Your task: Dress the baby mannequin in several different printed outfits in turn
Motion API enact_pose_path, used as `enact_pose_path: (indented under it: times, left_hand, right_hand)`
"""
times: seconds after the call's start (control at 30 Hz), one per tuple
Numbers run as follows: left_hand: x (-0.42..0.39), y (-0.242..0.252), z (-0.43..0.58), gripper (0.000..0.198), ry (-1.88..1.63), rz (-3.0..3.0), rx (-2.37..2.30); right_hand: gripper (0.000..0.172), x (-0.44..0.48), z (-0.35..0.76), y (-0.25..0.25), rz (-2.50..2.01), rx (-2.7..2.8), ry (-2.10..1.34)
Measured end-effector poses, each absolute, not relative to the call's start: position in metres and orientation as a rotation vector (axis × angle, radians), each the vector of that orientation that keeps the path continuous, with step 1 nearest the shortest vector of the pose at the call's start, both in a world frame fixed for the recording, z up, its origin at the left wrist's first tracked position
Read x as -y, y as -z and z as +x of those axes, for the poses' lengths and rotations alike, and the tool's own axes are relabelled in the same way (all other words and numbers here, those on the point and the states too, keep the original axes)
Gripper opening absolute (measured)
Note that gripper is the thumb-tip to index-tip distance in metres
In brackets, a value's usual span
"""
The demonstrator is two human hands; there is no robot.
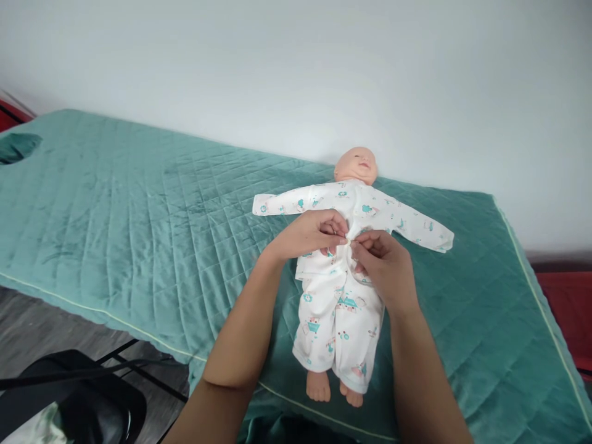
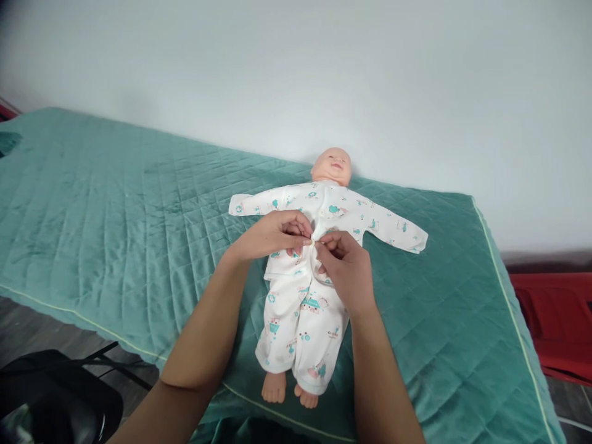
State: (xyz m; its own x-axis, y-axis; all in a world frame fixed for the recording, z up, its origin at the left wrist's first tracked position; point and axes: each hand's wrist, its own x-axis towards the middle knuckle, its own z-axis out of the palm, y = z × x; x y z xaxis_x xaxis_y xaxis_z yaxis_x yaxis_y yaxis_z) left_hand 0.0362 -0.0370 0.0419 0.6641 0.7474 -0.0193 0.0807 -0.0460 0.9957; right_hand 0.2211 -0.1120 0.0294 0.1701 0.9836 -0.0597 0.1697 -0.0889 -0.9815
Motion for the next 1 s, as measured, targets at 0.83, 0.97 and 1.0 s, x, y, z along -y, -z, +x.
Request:
enact_pose_path:
  times: [0.83,0.97,1.0]
  left_hand:
    - [0.021,0.027,-0.008,0.045,-0.958,2.126,-2.030]
    - [0.038,0.031,-0.038,0.054,-0.727,2.015,-2.225]
    - [0.040,0.032,-0.042,0.054,-0.706,1.974,-2.256]
  right_hand:
    - [0.046,0.067,0.335,0.036,-1.679,1.614,0.005]
    - [0.048,0.089,0.392,0.053,-1.847,1.734,0.065]
    - [0.047,0.095,0.400,0.056,-1.861,1.697,0.065]
